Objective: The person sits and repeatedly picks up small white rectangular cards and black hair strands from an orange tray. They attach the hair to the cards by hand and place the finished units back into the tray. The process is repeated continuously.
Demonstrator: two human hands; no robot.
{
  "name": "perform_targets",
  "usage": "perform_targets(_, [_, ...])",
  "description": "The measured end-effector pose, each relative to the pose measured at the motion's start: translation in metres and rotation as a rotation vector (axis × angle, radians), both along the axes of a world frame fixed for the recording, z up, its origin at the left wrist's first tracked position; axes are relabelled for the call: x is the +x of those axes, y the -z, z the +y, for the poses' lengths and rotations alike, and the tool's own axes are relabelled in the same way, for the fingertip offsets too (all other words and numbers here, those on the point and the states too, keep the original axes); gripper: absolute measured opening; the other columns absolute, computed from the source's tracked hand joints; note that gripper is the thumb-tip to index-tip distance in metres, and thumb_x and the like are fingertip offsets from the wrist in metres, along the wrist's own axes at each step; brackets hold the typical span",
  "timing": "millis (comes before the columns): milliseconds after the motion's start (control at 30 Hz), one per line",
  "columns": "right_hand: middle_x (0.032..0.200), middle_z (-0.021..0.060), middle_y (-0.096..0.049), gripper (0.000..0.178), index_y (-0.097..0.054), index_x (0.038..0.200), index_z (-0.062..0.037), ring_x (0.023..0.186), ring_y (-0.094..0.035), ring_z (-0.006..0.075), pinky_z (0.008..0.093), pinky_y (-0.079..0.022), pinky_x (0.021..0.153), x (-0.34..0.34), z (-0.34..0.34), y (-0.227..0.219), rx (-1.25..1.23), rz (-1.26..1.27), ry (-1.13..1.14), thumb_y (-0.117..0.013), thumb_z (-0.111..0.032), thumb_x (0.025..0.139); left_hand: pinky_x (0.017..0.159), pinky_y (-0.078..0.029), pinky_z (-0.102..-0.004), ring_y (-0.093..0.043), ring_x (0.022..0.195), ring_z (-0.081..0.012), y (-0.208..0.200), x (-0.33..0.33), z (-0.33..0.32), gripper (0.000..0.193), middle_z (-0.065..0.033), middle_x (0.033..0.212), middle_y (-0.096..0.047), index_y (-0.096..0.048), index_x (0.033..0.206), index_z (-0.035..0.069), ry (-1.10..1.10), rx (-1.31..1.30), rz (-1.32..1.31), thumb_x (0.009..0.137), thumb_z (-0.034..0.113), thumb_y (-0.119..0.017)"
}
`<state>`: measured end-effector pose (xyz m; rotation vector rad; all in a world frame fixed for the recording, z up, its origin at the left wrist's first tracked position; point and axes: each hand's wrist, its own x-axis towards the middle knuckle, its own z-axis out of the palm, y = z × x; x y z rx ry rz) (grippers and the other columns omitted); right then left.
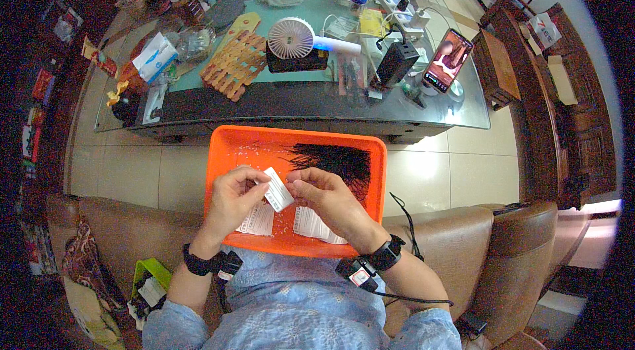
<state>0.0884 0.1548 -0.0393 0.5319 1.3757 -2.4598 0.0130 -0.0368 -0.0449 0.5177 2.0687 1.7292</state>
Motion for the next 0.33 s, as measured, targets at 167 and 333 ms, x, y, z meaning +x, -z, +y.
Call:
perform_targets(167, [0.098,0.0076,-0.066,0.014,-0.065,0.102,-0.0011,0.09,-0.063,0.0173,0.0296,-0.05,0.08,-0.01,0.014,0.009,0.775,0.229,-0.277,-0.061,-0.008,0.089,0.068,-0.053,-0.0236,-0.063,0.078,-0.0108,0.006,-0.01,-0.017,0.026,-0.0062,0.089,-0.065,-0.058,0.109,-0.002,-0.134,0.082,-0.038,0.084,-0.007,-0.063])
perform_targets(333, [0.1,0.0093,-0.067,0.014,-0.066,0.102,-0.0051,0.09,-0.064,0.0274,0.0348,-0.051,0.084,-0.028,0.01,0.021,1.078,0.489,-0.645,-0.064,-0.008,0.088,0.072,-0.052,-0.0222,-0.065,0.08,-0.0118,0.002,-0.014,-0.034,0.036,-0.0086,0.09,-0.068,-0.055,0.119,0.001,-0.159,0.097,-0.169,0.085,-0.005,-0.064])
